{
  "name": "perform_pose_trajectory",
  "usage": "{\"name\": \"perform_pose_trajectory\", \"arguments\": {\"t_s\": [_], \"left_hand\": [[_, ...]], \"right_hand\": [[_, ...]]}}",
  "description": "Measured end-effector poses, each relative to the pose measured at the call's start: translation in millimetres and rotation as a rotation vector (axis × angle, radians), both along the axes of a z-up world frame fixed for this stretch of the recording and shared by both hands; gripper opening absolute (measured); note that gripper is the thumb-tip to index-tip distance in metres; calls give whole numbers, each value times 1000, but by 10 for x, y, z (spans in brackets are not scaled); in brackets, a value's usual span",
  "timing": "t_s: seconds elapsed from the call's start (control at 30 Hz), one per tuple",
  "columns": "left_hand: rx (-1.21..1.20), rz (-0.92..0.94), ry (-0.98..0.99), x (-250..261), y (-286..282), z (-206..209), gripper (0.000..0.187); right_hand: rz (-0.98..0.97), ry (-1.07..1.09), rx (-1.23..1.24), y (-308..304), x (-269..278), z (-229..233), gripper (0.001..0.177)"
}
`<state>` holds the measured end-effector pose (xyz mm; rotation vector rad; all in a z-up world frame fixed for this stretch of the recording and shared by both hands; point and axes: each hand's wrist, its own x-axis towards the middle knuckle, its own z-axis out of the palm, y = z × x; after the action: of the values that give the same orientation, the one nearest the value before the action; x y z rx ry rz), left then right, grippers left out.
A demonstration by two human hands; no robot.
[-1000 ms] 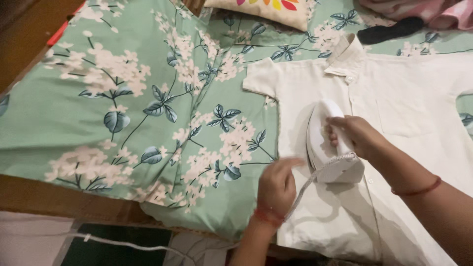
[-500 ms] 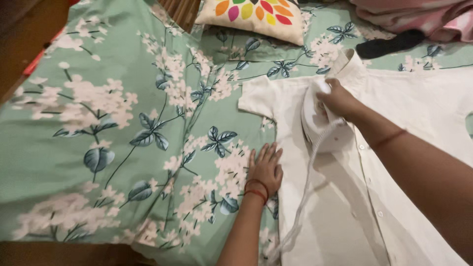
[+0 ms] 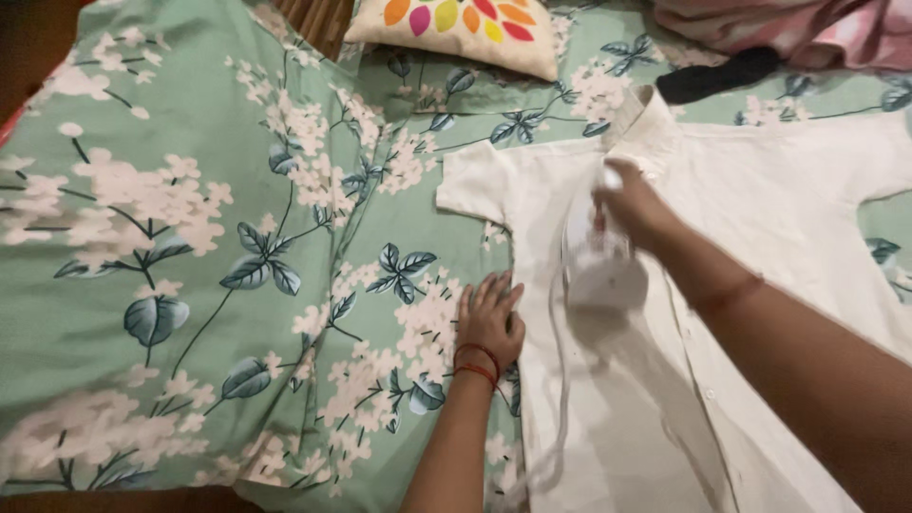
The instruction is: The person irons a white short-sleeved shirt laid out on a bed, smoothing the collar, sleeves, and body with a white electric iron. After ironing, the person folds the shirt neatly on the bed.
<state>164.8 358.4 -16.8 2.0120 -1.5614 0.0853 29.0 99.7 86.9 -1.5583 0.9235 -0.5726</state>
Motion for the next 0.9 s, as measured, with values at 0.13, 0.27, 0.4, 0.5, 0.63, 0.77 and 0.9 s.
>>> {"name": "perform_pose_trajectory", "arguments": {"t_s": [0.13, 0.27, 0.4, 0.5, 0.63, 0.77, 0.9], "left_hand": [[-28, 11, -62, 8, -23, -126, 51], [-2, 0, -63, 31, -35, -172, 53], [34, 10, -50, 36, -50, -151, 53], [15, 15, -41, 24, -33, -146, 52], [41, 21, -44, 28, -44, -165, 53], [26, 23, -82, 63, -96, -231, 52], [-8, 20, -64, 37, -69, -324, 49]], "right_hand": [[-69, -6, 246, 930, -654, 98, 66], [-168, 23, 415, 1349, -1049, 208, 69], [-132, -38, 275, 1124, -940, 117, 67], [-151, -159, 336, 717, -712, -13, 74], [-195, -133, 248, 229, -410, -66, 76], [-124, -45, 209, 109, -331, 64, 75], [18, 45, 158, 509, -543, 87, 74]]}}
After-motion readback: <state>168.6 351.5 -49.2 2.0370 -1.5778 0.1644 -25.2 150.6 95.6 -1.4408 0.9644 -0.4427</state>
